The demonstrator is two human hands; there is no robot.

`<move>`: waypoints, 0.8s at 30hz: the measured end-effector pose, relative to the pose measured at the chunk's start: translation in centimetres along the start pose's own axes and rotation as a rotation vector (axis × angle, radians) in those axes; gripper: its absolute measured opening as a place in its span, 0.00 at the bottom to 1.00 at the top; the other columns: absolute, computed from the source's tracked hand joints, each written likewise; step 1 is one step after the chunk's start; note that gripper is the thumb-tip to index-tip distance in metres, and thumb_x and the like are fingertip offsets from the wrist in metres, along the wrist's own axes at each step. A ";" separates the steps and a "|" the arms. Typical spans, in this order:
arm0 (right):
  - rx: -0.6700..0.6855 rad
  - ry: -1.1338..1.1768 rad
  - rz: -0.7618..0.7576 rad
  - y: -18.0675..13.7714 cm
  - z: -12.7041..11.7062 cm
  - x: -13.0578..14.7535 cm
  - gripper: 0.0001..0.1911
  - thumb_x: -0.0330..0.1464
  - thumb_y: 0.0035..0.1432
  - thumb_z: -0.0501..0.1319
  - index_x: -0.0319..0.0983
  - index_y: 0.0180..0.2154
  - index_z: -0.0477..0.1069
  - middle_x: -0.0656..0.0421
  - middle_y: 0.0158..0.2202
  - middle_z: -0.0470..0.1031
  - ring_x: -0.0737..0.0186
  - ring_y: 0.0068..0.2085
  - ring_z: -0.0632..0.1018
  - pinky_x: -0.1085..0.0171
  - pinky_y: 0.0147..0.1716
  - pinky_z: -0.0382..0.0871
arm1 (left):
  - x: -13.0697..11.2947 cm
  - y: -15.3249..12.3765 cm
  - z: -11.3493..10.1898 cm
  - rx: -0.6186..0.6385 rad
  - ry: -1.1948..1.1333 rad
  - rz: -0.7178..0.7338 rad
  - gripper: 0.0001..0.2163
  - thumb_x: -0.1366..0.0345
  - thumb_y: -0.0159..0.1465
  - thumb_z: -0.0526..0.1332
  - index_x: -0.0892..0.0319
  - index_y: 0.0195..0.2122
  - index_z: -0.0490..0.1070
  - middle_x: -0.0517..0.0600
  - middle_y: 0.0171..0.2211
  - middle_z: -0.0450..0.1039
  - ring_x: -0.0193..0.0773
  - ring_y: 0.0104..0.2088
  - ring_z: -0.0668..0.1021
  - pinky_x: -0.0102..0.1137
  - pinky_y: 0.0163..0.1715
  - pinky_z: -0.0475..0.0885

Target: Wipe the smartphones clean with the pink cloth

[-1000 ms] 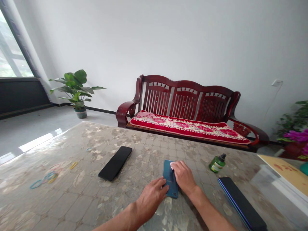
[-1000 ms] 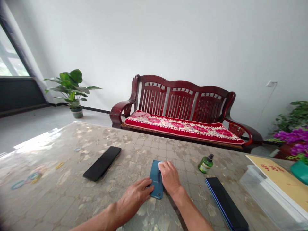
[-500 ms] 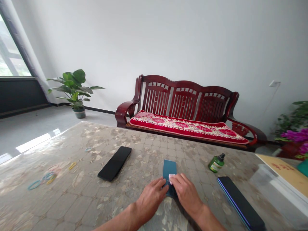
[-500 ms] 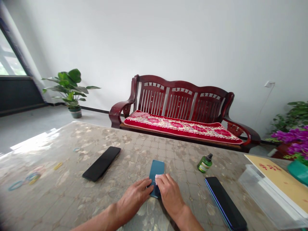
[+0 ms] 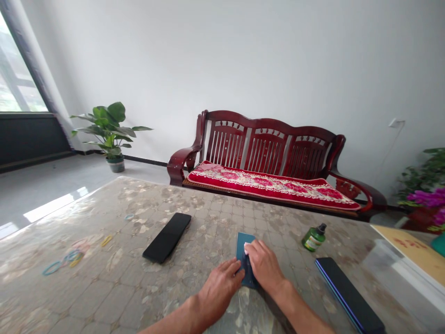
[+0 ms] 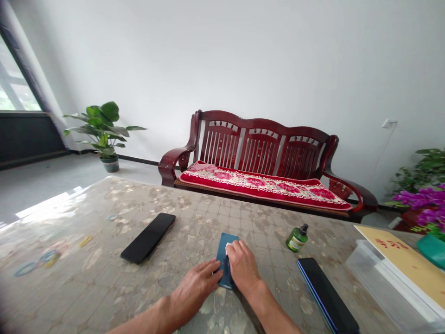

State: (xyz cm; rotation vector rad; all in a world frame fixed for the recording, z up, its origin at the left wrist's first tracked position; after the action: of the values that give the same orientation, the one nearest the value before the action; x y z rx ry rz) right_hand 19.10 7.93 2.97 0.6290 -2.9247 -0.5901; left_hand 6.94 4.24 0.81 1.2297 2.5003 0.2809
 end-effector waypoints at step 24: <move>0.037 0.084 -0.064 1.8 0.3 1.1 0.13 0.20 0.62 0.55 0.42 0.37 0.72 0.60 0.35 0.73 0.60 0.39 0.71 0.64 0.40 0.64 | -0.4 0.1 -0.3 0.031 -0.009 0.001 0.08 0.73 0.67 0.58 0.60 0.46 0.71 0.55 0.48 0.74 0.47 0.52 0.75 0.38 0.55 0.69</move>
State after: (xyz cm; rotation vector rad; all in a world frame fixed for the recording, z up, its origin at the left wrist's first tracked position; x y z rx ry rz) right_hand 17.39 9.13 3.44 0.7358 -2.8529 -0.5045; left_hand 7.10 3.97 1.21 1.2414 2.5051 0.2367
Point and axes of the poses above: each hand's wrist, its own y-axis towards the middle knuckle, its own z-axis out of the palm, x = y × z, the point moved 6 cm from there along y, towards the middle knuckle
